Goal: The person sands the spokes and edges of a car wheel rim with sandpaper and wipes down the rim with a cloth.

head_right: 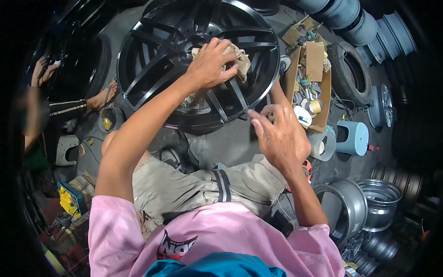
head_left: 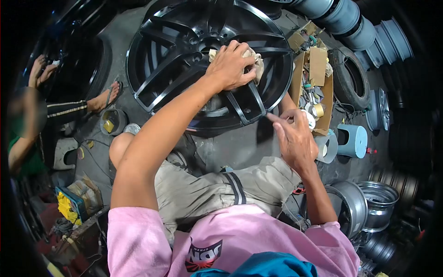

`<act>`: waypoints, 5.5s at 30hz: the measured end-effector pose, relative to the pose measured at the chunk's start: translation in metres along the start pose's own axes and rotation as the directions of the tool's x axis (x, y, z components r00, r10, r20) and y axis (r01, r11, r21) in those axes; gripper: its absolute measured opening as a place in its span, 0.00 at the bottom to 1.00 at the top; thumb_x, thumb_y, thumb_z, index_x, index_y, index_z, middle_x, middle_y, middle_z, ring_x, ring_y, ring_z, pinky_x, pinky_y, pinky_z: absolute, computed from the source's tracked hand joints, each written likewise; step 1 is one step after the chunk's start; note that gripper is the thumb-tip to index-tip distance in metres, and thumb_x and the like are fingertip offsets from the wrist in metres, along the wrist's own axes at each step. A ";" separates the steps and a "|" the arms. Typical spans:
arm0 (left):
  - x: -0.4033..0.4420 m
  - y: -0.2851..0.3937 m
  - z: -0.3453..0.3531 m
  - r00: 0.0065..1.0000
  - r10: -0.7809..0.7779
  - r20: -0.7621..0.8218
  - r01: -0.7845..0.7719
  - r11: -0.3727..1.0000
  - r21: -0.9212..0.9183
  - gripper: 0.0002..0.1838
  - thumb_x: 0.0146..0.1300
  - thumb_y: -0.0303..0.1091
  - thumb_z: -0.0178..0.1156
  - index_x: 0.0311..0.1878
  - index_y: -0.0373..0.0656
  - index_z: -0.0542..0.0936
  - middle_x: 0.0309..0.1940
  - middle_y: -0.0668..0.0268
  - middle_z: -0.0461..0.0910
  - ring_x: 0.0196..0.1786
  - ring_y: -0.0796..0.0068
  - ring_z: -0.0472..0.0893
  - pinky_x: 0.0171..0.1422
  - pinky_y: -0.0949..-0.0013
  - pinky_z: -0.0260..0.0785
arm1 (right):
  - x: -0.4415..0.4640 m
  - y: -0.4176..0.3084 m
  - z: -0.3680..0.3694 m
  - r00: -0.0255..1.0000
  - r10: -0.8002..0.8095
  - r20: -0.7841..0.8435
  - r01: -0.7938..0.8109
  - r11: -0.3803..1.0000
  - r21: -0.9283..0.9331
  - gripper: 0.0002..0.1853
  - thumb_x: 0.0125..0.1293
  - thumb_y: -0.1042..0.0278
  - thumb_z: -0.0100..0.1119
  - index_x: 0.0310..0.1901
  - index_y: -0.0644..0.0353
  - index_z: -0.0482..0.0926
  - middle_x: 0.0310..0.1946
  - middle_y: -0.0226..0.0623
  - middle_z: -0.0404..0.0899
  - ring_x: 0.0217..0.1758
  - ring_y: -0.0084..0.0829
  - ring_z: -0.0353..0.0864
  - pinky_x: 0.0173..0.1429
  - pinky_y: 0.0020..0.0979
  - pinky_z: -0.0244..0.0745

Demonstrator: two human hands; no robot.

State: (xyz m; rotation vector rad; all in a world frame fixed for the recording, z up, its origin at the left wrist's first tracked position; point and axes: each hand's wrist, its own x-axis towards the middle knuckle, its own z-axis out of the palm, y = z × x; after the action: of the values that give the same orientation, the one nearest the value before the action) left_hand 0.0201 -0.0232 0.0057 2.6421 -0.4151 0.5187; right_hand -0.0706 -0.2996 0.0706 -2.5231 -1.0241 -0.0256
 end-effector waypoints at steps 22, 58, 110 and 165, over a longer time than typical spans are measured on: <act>0.000 0.009 -0.007 0.997 0.028 -0.077 -0.030 0.999 -0.025 0.14 0.64 0.45 0.66 0.43 0.45 0.86 0.57 0.59 0.77 0.64 0.54 0.72 0.64 0.51 0.67 | -0.012 -0.002 0.056 0.939 -0.175 -0.295 0.168 0.985 -0.051 0.28 0.62 0.68 0.74 0.66 0.54 0.83 0.54 0.38 0.79 0.55 0.41 0.76 0.57 0.42 0.71; 0.000 0.011 -0.007 0.995 0.034 -0.092 -0.036 0.999 -0.017 0.12 0.65 0.43 0.66 0.42 0.45 0.86 0.57 0.61 0.78 0.64 0.56 0.72 0.65 0.52 0.68 | -0.015 -0.011 0.059 0.946 -0.074 -0.317 0.097 0.994 0.056 0.33 0.58 0.74 0.74 0.69 0.52 0.80 0.55 0.39 0.77 0.54 0.39 0.78 0.56 0.42 0.73; -0.001 0.010 -0.003 0.996 0.018 -0.087 -0.019 1.000 -0.008 0.13 0.64 0.44 0.66 0.45 0.46 0.86 0.59 0.59 0.78 0.66 0.54 0.72 0.65 0.50 0.69 | -0.016 -0.003 0.056 0.929 -0.117 -0.351 0.092 0.992 -0.087 0.28 0.62 0.66 0.73 0.66 0.49 0.83 0.41 0.35 0.74 0.44 0.39 0.74 0.47 0.41 0.69; 0.003 0.025 0.013 0.975 -0.160 -0.157 0.168 0.985 0.043 0.19 0.61 0.40 0.69 0.52 0.44 0.79 0.50 0.55 0.74 0.57 0.51 0.75 0.57 0.50 0.73 | -0.054 -0.034 0.098 0.962 -0.030 -0.273 0.070 0.988 0.137 0.28 0.63 0.71 0.71 0.66 0.50 0.83 0.43 0.36 0.75 0.47 0.40 0.74 0.51 0.42 0.74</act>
State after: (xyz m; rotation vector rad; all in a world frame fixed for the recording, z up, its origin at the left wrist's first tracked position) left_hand 0.0181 -0.0517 0.0043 2.6367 -0.1354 0.6821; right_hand -0.1455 -0.2761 -0.0153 -2.2836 -0.9423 -0.2912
